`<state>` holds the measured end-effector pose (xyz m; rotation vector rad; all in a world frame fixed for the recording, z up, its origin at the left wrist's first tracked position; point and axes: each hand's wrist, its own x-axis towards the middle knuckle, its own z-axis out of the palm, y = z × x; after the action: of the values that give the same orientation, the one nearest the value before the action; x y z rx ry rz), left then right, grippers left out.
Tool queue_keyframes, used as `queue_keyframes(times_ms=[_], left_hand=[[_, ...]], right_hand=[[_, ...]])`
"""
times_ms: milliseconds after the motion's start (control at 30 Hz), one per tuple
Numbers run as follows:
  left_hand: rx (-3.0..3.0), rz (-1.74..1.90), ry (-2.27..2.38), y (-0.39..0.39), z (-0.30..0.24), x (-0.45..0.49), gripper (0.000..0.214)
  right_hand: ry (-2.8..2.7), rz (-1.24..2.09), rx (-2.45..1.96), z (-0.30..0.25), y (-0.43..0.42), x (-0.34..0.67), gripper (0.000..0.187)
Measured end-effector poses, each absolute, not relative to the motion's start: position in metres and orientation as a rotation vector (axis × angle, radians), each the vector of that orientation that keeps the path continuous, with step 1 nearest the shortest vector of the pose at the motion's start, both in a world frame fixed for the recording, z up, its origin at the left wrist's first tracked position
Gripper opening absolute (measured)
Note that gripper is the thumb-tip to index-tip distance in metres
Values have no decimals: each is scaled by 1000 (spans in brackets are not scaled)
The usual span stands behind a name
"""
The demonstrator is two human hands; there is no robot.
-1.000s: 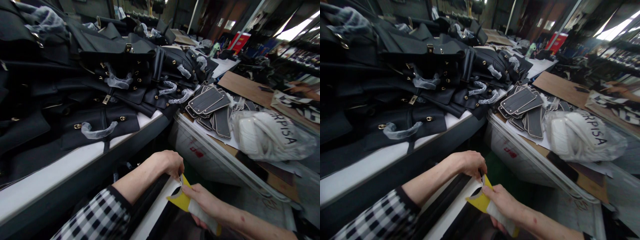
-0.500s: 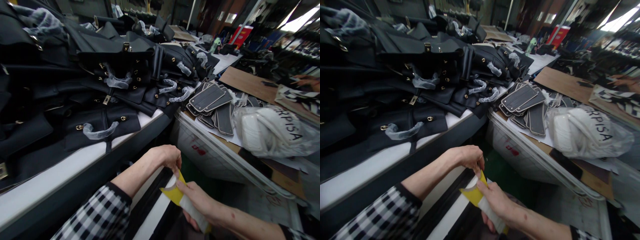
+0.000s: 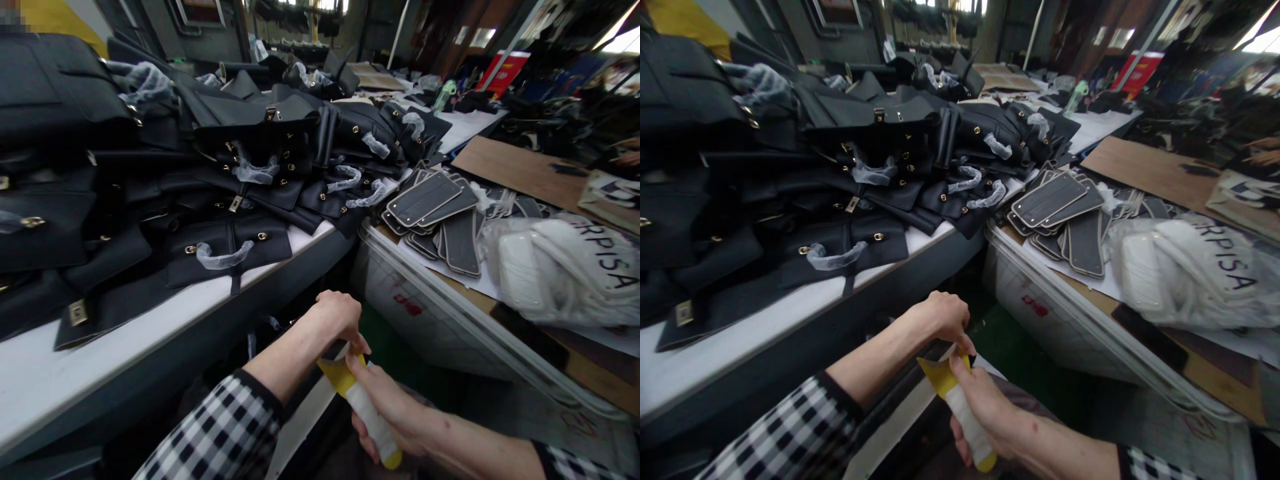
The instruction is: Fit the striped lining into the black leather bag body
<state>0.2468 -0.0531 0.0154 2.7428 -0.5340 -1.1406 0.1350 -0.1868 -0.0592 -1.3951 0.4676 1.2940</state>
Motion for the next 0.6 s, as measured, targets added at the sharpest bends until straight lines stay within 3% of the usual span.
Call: queue_keyframes(times_ms=[133,233,333,467,600], left_hand=[[2659,-1095,-444,-52,10,253,47],[2526,-948,-415,-30,2,251,52],[2367,-664,-301,-2,-8,233,56],[2248,-396,-60,28,-20,195,48],[2100,-408,152,36,-32,169,43]], right_hand=[[442,1401,-1356,-52,-195,132,61],[230,1442,-1371,-45,-215,124,61],[66,1232,-1607,-42,-237,123,66],[183,705,-1805,-53,-242,145,64],[184,612,-1702,-64,-216,170,61]])
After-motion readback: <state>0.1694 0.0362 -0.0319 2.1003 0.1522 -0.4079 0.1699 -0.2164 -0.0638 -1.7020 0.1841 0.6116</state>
